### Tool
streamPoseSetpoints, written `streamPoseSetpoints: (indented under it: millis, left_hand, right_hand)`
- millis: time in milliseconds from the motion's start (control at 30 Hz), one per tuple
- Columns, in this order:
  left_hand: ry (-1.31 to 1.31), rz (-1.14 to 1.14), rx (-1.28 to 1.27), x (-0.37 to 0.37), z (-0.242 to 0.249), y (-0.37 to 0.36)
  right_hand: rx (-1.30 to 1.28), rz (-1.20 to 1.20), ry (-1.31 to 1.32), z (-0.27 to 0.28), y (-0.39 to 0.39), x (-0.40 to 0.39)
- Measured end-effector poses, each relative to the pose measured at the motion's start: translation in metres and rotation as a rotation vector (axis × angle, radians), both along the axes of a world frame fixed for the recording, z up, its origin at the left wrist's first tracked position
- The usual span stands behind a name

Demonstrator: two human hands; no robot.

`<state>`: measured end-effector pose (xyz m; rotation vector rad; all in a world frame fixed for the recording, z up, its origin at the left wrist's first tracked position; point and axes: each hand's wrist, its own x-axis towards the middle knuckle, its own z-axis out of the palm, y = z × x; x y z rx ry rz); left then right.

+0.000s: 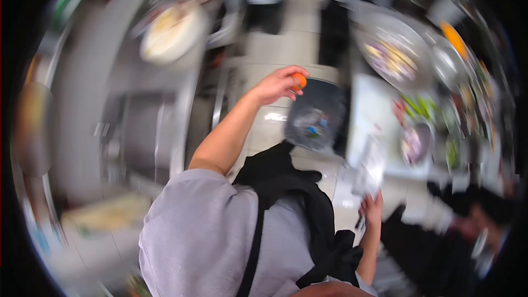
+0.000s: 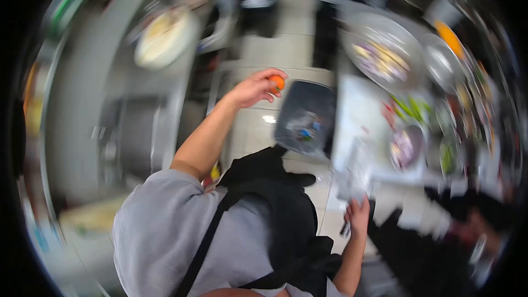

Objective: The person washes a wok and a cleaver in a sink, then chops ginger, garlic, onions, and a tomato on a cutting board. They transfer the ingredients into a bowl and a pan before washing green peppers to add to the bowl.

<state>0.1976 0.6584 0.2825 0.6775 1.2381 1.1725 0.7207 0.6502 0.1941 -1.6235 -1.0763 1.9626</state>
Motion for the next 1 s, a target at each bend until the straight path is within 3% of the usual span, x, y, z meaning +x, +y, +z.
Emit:
streamPoseSetpoints:
  millis: [133, 200, 267, 367, 433, 567, 733, 800, 833, 900, 933, 1000]
  left_hand:
    - [0.249, 0.494, -0.083, -0.087, 0.002, -0.197]
    - [0.305, 0.764, -0.046, -0.119, 0.000, -0.279]
    - [0.447, 1.032, -0.157, -0.150, -0.012, -0.349]
    - [0.407, 1.219, -0.117, -0.187, -0.039, -0.438]
    - [0.497, 1.391, -0.415, -0.209, -0.053, -0.478]
    - [0.358, 1.572, -0.577, -0.282, -0.098, -0.567]
    - [0.372, 1.543, -0.654, -0.409, -0.155, -0.670]
    - [1.160, 1.310, -1.102, -0.441, -0.146, -0.681]
    - [1.150, 1.308, -1.101, -0.446, -0.133, -0.685]
    - [1.590, 1.304, -1.065, -0.460, -0.122, -0.671]
    - [1.583, 1.301, -1.065, -0.469, -0.117, -0.679]
    - [1.137, 1.022, -1.448, -0.487, -0.123, -0.711]
  right_hand:
    - [0.004, 0.098, 0.050, -0.009, 0.016, 0.013]
    - [0.046, 0.038, -0.046, -0.032, 0.029, 0.009]
    - [0.094, 0.057, -0.057, -0.019, 0.030, -0.008]
    - [0.180, 0.122, -0.094, 0.000, 0.022, -0.032]
    - [0.280, 0.118, -0.091, -0.015, 0.016, -0.040]
    - [0.322, 0.132, -0.219, -0.042, 0.010, -0.062]
    - [0.332, 0.145, -0.448, -0.041, 0.020, -0.090]
    - [0.322, 0.150, -0.518, -0.038, 0.028, -0.095]
    - [0.320, 0.151, -0.543, -0.032, 0.027, -0.096]
    - [0.313, 0.157, -0.585, -0.030, 0.032, -0.104]
    - [0.310, 0.160, -0.602, -0.031, 0.034, -0.106]
    - [0.306, 0.173, -0.634, -0.031, 0.036, -0.113]
